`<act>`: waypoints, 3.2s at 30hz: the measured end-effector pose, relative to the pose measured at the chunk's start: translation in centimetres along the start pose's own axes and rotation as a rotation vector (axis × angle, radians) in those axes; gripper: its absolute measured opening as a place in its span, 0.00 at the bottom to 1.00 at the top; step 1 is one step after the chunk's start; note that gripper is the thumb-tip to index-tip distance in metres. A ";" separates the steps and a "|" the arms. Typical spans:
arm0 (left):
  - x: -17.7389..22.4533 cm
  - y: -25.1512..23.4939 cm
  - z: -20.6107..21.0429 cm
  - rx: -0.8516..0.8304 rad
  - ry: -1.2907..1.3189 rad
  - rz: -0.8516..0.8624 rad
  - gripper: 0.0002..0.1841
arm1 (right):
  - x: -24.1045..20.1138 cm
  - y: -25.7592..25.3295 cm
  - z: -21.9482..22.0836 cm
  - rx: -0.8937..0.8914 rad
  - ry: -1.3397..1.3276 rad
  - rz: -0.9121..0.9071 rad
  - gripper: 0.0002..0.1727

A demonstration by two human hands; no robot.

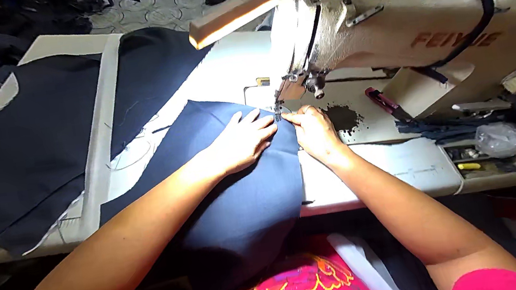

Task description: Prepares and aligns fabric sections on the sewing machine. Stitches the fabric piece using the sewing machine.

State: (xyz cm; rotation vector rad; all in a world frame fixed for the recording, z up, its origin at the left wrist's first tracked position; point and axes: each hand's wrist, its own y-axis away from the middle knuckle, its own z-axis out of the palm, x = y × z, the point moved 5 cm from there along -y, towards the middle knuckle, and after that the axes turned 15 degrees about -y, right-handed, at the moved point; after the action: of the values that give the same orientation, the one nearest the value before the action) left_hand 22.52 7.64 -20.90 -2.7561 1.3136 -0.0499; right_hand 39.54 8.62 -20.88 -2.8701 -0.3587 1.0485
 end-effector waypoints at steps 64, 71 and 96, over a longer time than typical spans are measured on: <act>15.5 9.8 0.0 0.400 0.039 -0.250 0.16 | -3.0 15.6 0.1 0.156 0.080 -0.404 0.20; 14.2 9.1 -1.3 0.318 0.121 -0.179 0.21 | -2.4 16.6 0.7 0.147 -0.045 -0.563 0.18; 8.9 5.4 -1.3 0.088 -0.004 -0.361 0.30 | -1.8 11.8 0.3 0.010 -0.083 -0.303 0.23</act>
State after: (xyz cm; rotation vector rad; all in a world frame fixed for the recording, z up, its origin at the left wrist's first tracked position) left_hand 23.83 -2.79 -20.14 -2.8744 0.7771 -0.1232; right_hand 40.28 -3.33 -21.62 -2.6545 -0.7624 1.1066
